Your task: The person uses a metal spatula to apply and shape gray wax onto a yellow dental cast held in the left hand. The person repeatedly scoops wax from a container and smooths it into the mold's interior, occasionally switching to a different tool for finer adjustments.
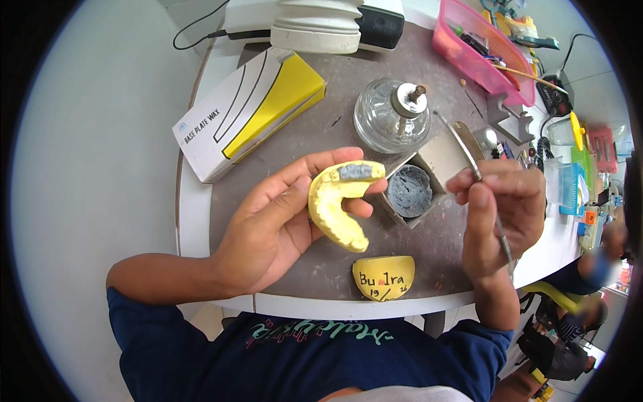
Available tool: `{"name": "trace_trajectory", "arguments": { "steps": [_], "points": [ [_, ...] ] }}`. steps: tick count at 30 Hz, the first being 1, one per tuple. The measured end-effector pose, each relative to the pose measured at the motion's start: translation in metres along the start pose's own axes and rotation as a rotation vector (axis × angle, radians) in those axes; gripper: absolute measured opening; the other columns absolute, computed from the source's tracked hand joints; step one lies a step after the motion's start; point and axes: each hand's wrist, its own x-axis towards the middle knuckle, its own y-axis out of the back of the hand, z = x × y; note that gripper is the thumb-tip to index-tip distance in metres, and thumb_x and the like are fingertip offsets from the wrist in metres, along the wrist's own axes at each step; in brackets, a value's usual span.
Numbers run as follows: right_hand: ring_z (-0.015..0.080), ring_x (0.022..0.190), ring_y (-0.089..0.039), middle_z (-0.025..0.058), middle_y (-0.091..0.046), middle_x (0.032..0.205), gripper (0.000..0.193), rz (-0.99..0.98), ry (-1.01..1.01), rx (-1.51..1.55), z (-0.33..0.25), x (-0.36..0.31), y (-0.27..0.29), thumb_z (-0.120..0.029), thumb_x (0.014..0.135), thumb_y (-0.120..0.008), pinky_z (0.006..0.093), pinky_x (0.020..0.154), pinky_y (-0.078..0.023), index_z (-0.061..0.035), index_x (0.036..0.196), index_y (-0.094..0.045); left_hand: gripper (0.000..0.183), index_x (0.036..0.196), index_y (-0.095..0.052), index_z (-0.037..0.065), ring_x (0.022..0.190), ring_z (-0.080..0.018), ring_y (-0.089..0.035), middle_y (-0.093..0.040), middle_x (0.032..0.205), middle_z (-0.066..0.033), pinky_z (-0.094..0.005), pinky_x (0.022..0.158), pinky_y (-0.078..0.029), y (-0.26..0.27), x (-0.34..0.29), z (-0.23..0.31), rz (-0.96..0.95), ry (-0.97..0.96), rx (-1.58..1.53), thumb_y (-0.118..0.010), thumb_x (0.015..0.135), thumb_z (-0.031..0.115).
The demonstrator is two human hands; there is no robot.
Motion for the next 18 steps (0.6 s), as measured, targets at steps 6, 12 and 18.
{"name": "trace_trajectory", "arguments": {
  "steps": [6, 12, 18],
  "points": [
    [0.0113, 0.077, -0.062, 0.0121, -0.063, 0.089, 0.014, 0.128, -0.128, -0.059, 0.003, 0.012, 0.003, 0.004, 0.088, -0.065, 0.0213, 0.07, -0.049, 0.0023, 0.095, -0.053, 0.049, 0.144, -0.029, -0.005, 0.098, -0.0192, -0.063, -0.047, 0.135, -0.0329, -0.0305, 0.091, -0.051, 0.002, -0.001, -0.001, -0.007, -0.01, -0.01, -0.034, 0.105, 0.026],
    [0.0116, 0.078, -0.063, 0.012, -0.065, 0.089, 0.012, 0.118, -0.161, -0.068, 0.001, 0.016, 0.003, 0.004, 0.087, -0.066, 0.0216, 0.07, -0.05, 0.0025, 0.094, -0.056, 0.048, 0.142, -0.033, -0.003, 0.096, -0.0182, -0.063, -0.051, 0.131, -0.0308, -0.031, 0.091, -0.051, 0.001, 0.001, -0.001, 0.063, 0.004, 0.016, -0.031, 0.106, 0.028],
    [0.0122, 0.082, -0.065, 0.0122, -0.066, 0.091, 0.013, 0.096, -0.156, -0.076, 0.003, 0.017, 0.001, 0.004, 0.086, -0.068, 0.0225, 0.073, -0.051, 0.003, 0.094, -0.058, 0.052, 0.139, -0.036, -0.003, 0.103, -0.0215, -0.063, -0.056, 0.125, -0.0259, -0.034, 0.095, -0.05, -0.007, -0.002, 0.001, 0.138, -0.005, 0.105, -0.034, 0.105, 0.036]
  ]
}}
